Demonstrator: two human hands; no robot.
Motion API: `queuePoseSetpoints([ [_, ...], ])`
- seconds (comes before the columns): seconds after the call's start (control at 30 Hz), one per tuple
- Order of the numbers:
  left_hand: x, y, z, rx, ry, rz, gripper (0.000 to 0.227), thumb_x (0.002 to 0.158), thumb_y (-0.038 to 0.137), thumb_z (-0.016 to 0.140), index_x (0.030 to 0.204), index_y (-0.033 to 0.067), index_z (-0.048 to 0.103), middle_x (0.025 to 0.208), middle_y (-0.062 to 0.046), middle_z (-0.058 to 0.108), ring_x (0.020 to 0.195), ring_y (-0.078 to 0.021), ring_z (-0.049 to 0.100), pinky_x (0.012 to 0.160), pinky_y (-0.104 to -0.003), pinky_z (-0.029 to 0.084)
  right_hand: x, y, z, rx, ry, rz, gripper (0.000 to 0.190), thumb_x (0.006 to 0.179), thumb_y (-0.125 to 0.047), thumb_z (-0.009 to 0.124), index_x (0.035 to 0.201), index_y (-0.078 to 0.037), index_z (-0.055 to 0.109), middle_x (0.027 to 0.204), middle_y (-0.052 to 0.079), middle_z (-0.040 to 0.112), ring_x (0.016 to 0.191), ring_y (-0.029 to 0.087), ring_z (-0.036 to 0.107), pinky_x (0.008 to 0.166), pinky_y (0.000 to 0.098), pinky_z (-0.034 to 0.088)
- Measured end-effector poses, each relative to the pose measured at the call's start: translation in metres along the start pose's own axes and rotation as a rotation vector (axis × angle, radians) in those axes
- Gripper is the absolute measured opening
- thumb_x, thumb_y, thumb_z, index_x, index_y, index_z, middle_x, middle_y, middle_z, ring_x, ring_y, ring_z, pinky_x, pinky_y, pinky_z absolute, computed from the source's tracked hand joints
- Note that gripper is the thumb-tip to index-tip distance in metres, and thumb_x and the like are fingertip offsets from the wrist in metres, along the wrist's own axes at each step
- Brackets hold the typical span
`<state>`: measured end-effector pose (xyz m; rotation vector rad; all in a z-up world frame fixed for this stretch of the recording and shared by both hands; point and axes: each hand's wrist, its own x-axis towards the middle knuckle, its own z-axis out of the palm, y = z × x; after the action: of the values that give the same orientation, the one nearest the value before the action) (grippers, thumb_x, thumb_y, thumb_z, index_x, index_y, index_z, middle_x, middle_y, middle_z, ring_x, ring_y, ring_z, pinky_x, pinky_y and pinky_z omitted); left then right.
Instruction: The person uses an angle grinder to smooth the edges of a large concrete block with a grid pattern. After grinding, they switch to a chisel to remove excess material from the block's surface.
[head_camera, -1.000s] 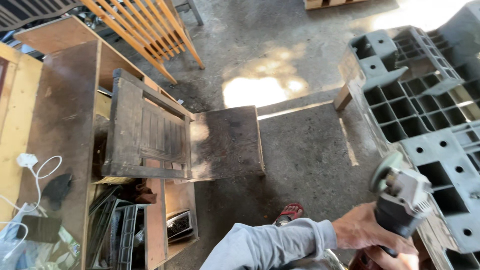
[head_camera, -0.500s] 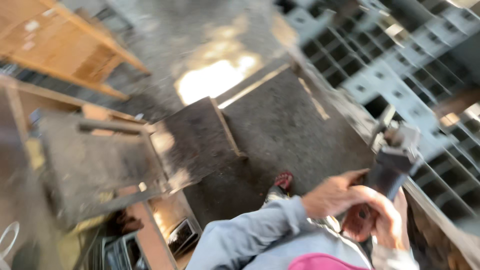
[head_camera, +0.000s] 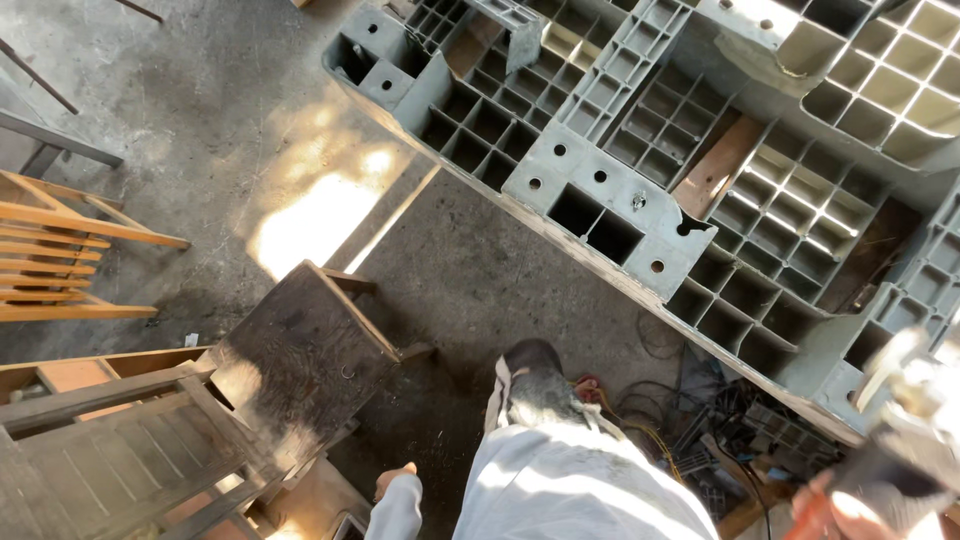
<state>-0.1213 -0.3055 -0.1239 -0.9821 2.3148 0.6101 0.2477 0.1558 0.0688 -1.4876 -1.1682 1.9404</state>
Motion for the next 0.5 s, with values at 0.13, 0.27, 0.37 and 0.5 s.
queuePoseSetpoints([
  [0.13, -0.024, 0.017, 0.014, -0.044, 0.098, 0.242, 0.028, 0.081, 0.024, 0.086, 0.107, 0.0129, 0.082, 0.102, -0.012, 0.080, 0.093, -0.0235, 0.071, 0.094, -0.037, 0.054, 0.008, 0.001, 0.000, 0.019, 0.089, 0.006, 0.047, 0.083, -0.023, 0.068, 0.124, -0.001, 0.060, 0.093, 0.015, 0.068, 0.076, 0.025, 0.066, 0.061, 0.0400, 0.055],
  [0.27, -0.087, 0.176, 0.035, -0.788, -0.182, 0.502, 0.018, 0.090, 0.009, 0.072, 0.104, -0.0002, 0.075, 0.093, -0.009, 0.075, 0.079, -0.0185, 0.070, 0.069, -0.032, 0.061, 0.034, -0.037, 0.043, 0.065, 0.128, -0.031, 0.046, 0.082, -0.021, 0.068, 0.122, 0.000, 0.060, 0.092, 0.015, 0.068, 0.075, 0.026, 0.066, 0.061, 0.0401, 0.054],
  [0.37, -0.150, 0.305, 0.026, -0.559, -0.021, 1.321, 0.020, 0.096, 0.010, 0.070, 0.113, -0.0016, 0.074, 0.105, -0.011, 0.076, 0.095, -0.0201, 0.072, 0.087, -0.031, 0.055, 0.039, -0.053, 0.074, 0.094, 0.147, -0.032, 0.045, 0.082, -0.020, 0.068, 0.121, 0.000, 0.060, 0.091, 0.016, 0.068, 0.074, 0.026, 0.066, 0.061, 0.0401, 0.054],
  [0.5, -0.242, 0.451, 0.013, -0.630, -0.138, 1.958, 0.016, 0.097, 0.007, 0.071, 0.113, 0.0055, 0.070, 0.100, -0.011, 0.072, 0.089, -0.0257, 0.071, 0.082, -0.036, 0.059, 0.042, -0.056, 0.117, 0.161, 0.197, -0.034, 0.044, 0.081, -0.018, 0.068, 0.120, 0.001, 0.061, 0.090, 0.016, 0.068, 0.073, 0.026, 0.065, 0.060, 0.0402, 0.054],
])
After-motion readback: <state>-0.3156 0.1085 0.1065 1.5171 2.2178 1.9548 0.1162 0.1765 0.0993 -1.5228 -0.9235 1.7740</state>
